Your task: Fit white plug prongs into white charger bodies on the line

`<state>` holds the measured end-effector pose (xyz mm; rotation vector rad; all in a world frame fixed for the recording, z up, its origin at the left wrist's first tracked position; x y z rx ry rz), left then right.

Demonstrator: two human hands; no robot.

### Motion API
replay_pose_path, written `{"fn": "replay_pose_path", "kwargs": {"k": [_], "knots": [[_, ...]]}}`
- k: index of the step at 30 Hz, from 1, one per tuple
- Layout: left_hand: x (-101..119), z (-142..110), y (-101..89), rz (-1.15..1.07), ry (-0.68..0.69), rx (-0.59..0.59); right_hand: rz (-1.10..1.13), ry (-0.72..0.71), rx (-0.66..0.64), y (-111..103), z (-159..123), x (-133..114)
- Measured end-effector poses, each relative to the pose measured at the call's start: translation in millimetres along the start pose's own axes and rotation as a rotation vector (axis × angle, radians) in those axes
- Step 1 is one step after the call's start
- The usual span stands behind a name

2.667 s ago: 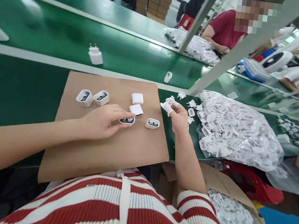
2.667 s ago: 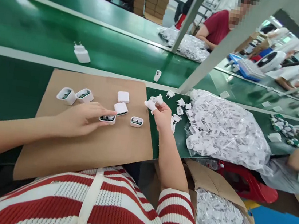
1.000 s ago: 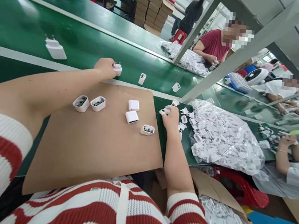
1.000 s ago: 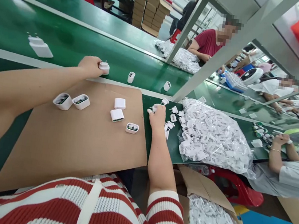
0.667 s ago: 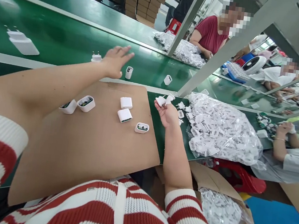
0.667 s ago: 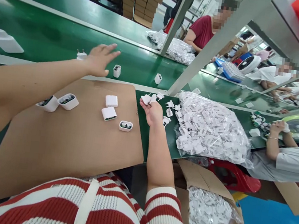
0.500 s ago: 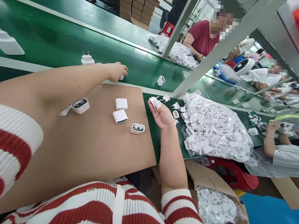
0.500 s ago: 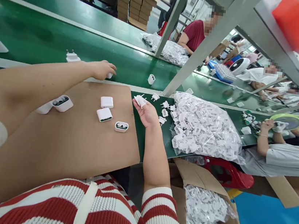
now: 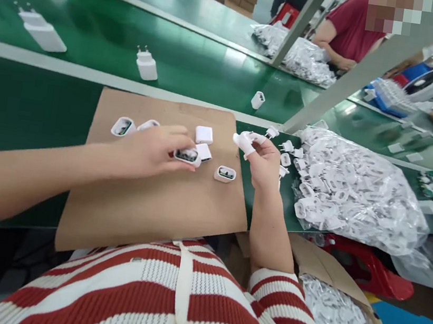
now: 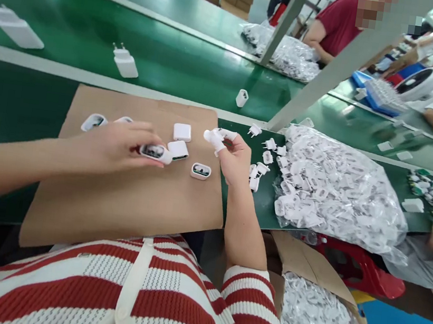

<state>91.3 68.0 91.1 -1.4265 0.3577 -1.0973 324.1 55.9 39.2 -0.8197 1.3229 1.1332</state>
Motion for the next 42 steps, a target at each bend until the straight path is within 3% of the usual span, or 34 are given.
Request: {"fn": "replay_pose_path", "kwargs": {"k": [2, 5, 8, 16, 23, 27, 32, 38, 42], "knots": [[2.7, -22.6, 29.3, -0.095, -0.05, -0.041, -0.143, -0.131, -0.054, 15.8, -14.7, -15.9], [-11.2, -36.9, 55.4, -0.155, -0.152, -0.012, -0.358, -0.284, -0.269, 52.7, -42.4, -32.5], [-23.7, -39.7, 63.1, -0.264, -0.182, 0.054, -0.561, -0.372, -0.395, 78.9, -66.7, -32.9], [-23.2, -42.5, 63.7, -0.411, -0.148, 0.08, -0.794, -0.479, -0.419, 100.7, -85.9, -11.7], [-26.6, -42.7, 66.6, -0.454, -0.154, 0.087, -0.907, -0.548, -0.441, 106.6, -87.7, -9.3], [-25.0, -42.6, 66.9, -0.463, -0.15, 0.084, -0.918, -0.502, -0.477, 107.6, -86.7, -4.2], [-22.9, -42.5, 64.7, -0.464, -0.162, 0.093, -0.856, -0.413, -0.398, 104.4, -86.3, -2.5], [-23.5, -42.4, 66.8, -0.481, -0.146, 0.066, -0.913, -0.572, -0.382, 105.7, -88.5, -13.5], [-25.9, -42.7, 66.9, -0.469, -0.174, 0.073, -0.867, -0.589, -0.328, 98.2, -86.2, -17.7]]}}
Point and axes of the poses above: each hand's wrist, its own z-axis towards the middle knuckle, its own y-axis out of the palm, x = y × z, the point moved 8 cm from there along z, towards the middle knuckle, and after that the axes turned 7 degrees about z, right-handed, at the moved point
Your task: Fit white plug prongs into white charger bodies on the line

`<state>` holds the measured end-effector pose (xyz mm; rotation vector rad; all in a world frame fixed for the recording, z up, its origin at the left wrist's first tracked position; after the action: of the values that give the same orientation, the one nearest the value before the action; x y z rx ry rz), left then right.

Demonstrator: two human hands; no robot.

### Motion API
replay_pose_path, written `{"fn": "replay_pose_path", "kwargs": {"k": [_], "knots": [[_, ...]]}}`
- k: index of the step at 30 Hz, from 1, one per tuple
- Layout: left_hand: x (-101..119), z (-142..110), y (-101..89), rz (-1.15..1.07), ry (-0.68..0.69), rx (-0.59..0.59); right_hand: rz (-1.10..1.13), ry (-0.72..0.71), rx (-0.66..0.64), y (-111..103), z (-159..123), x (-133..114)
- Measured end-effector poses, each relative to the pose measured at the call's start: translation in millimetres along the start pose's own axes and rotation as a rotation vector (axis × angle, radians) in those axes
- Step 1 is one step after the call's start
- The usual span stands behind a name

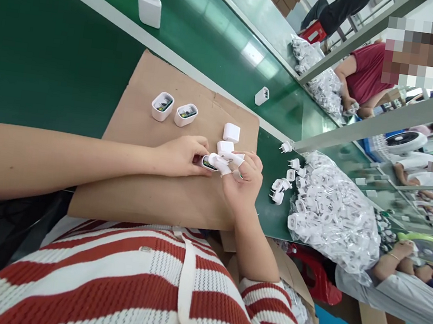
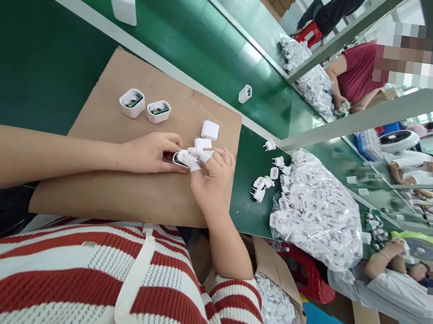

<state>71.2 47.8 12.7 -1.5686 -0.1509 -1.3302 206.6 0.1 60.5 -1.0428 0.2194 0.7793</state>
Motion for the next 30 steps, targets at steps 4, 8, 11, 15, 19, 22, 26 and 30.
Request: {"fn": "replay_pose_path", "kwargs": {"k": [4, 8, 11, 15, 19, 22, 26, 30], "knots": [[1.0, -0.4, 0.4, -0.019, 0.005, -0.004, -0.01, 0.012, -0.039, 6.7, -2.3, -0.3], [0.2, -0.8, 1.1, -0.038, 0.005, -0.009, -0.053, 0.028, -0.074, 12.0, -1.4, 0.6], [0.2, -0.9, 0.7, -0.038, 0.01, 0.001, -0.095, 0.03, -0.114, 13.7, -0.1, 1.8], [0.3, -0.9, 0.7, -0.025, -0.008, -0.001, -0.138, 0.044, -0.169, 15.3, 0.7, 2.6], [2.6, -0.8, -0.6, -0.019, -0.003, 0.004, -0.171, 0.021, -0.178, 13.5, 5.1, 2.4], [1.6, -0.6, -1.3, -0.018, -0.003, 0.009, -0.171, -0.018, -0.205, 14.8, 9.0, 3.7], [-1.8, -0.2, 1.1, -0.009, -0.015, -0.011, -0.152, 0.02, -0.227, 18.2, 8.0, 6.3], [0.2, 2.7, -3.0, 0.091, -0.086, -0.086, -0.072, 0.049, -0.231, 16.7, 9.0, 6.0]]}}
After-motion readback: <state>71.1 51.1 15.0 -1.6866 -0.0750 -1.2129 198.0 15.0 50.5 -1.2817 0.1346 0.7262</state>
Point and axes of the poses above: each hand's wrist, its own z-axis towards the middle knuckle, its own y-axis out of the palm, x = y × z, the point moved 8 cm from there along z, towards the middle knuckle, and after that the axes turned 7 degrees about z, right-handed, at the moved point
